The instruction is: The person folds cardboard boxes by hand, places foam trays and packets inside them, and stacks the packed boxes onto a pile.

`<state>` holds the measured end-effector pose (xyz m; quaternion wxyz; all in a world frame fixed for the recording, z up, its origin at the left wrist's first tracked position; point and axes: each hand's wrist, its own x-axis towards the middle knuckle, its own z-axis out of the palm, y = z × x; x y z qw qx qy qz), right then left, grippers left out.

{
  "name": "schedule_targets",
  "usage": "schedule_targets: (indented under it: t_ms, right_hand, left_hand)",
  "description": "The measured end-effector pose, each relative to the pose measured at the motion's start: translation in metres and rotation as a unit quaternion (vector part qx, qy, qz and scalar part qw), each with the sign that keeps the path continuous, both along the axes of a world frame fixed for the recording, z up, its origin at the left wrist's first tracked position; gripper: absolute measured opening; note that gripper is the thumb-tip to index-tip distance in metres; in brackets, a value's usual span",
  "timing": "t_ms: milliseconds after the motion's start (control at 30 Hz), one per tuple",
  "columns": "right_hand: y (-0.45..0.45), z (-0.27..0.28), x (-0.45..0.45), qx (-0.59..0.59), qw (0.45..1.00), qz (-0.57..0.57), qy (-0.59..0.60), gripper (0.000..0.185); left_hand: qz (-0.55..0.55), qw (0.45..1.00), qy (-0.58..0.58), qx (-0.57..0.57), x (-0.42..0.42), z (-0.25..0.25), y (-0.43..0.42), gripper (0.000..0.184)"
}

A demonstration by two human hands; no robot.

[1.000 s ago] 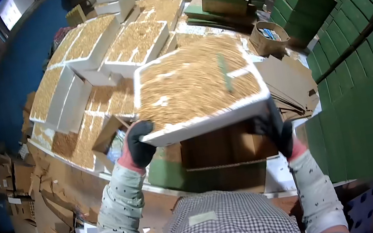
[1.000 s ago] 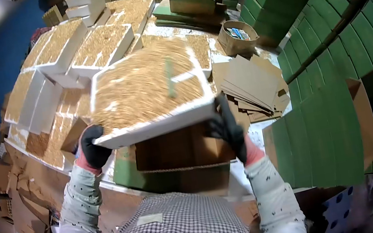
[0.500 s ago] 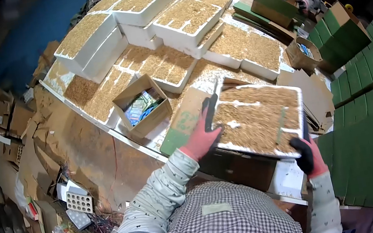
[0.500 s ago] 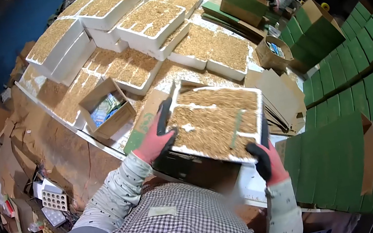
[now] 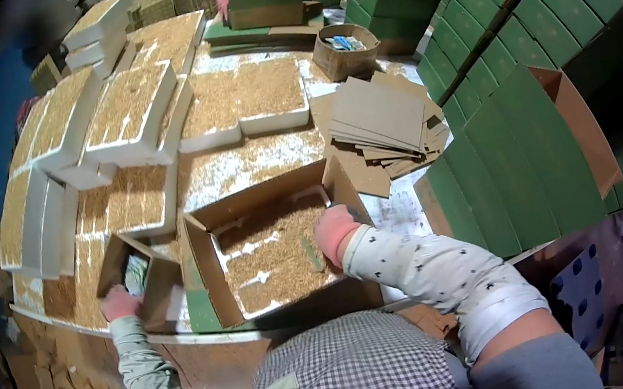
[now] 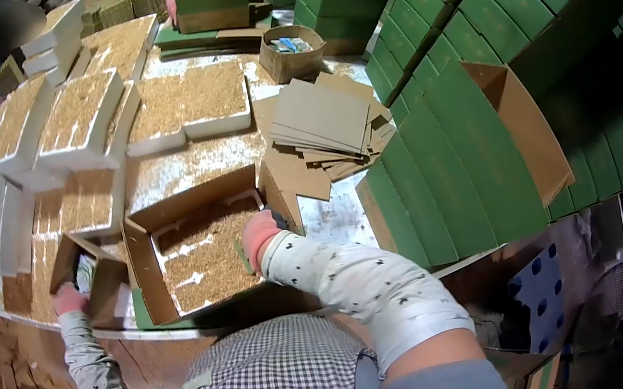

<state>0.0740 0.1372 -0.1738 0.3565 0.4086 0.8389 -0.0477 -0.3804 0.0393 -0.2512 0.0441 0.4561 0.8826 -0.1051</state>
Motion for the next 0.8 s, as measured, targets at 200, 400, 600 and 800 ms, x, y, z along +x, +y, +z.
schedule_targets:
  t_ms: [200,400,600,800]
  right_hand:
    - [0.101,0.069,0.079,-0.042,0.777,-0.265,0.57,0.036]
    - [0.183,-0.063,0.2,0.278,0.911,-0.304,0.022,0.12]
    - [0.167,-0.062,0.174,0.295,0.931,-0.179,0.122,0.049]
    - [0.11,0.071,0.139,0.427,0.838,-0.11,0.322,0.041]
  left_hand:
    - [0.0,0.999,-0.052,0.006,0.014,-0.001,0.008,0.056]
    - [-0.003,0.998,-0.05,-0.023,0.013,0.007,0.016,0.043]
    - [0.069,0.996,0.017,0.053,-0.005,0.05,-0.018,0.054]
    - [-0.22,0.911,-0.126,0.326,0.115,0.125,0.004,0.048]
